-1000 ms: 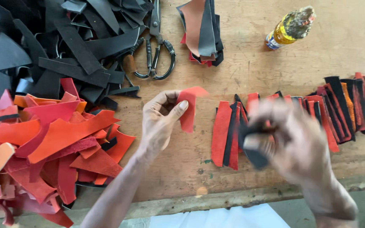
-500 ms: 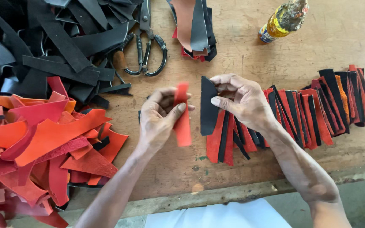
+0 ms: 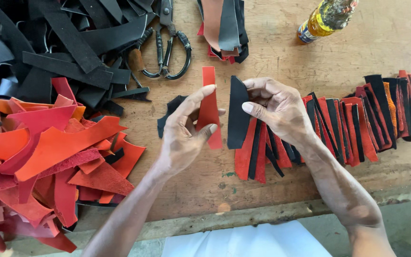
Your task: The person repeatedly picks a red rubber piece and a black rubber piece, aligns their edges, and presses them together to form a paired unit. The person places each completed pair into a growing stack on the right side of the table.
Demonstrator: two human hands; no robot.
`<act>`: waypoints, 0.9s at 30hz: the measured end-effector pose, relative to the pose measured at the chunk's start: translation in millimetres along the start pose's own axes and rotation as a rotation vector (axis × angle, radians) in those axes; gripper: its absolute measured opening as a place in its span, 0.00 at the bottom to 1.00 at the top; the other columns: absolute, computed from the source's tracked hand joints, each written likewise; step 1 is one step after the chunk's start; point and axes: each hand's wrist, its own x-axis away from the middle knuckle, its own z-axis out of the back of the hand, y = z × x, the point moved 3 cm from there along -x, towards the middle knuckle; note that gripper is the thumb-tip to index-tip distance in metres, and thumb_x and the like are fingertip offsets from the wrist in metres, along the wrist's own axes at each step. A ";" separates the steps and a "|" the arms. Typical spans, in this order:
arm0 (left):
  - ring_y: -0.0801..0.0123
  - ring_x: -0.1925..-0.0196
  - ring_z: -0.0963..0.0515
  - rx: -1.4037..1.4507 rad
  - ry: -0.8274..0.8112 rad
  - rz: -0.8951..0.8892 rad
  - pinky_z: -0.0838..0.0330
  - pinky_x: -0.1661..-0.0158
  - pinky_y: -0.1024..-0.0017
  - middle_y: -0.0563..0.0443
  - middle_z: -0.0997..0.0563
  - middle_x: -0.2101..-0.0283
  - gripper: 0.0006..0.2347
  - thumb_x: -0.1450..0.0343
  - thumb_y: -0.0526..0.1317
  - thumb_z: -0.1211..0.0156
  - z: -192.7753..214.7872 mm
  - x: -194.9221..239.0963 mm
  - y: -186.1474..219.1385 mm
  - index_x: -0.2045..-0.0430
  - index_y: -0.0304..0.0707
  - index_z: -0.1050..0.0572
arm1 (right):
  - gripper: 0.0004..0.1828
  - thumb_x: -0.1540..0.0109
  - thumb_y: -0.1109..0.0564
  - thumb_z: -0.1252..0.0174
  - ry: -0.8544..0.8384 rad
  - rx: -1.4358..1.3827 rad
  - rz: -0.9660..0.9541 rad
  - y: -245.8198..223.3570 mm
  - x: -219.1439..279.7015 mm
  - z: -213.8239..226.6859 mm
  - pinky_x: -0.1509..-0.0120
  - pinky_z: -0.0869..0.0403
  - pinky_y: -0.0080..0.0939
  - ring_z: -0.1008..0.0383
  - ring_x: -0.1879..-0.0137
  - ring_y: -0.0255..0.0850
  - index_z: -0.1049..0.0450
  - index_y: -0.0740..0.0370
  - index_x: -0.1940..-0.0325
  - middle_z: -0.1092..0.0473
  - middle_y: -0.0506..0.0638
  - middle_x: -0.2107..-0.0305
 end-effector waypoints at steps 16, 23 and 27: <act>0.62 0.43 0.18 0.174 -0.057 -0.003 0.19 0.41 0.64 0.45 0.28 0.37 0.34 0.31 0.19 0.42 -2.0 2.0 3.3 0.32 0.50 0.45 | 0.28 0.37 0.67 0.37 -0.059 0.051 0.041 -12.8 2.0 -1.8 0.40 0.22 0.35 0.23 0.47 0.35 0.34 0.66 0.34 0.25 0.54 0.51; 0.60 0.50 0.15 0.177 -0.010 0.171 0.15 0.55 0.65 0.44 0.17 0.52 0.21 0.24 0.30 0.44 3.5 -4.0 -5.9 0.36 0.40 0.40 | 0.20 0.29 0.63 0.43 -0.017 -0.200 -0.124 -5.6 3.6 4.9 0.47 0.21 0.41 0.22 0.51 0.42 0.36 0.71 0.34 0.26 0.55 0.54; 0.52 0.61 0.13 0.340 0.048 0.393 0.14 0.69 0.62 0.39 0.16 0.54 0.15 0.22 0.39 0.51 3.8 -4.0 -18.1 0.42 0.32 0.34 | 0.31 0.31 0.63 0.44 -0.021 -0.276 -0.191 -3.7 3.8 3.4 0.59 0.16 0.50 0.19 0.57 0.48 0.49 0.63 0.28 0.27 0.53 0.54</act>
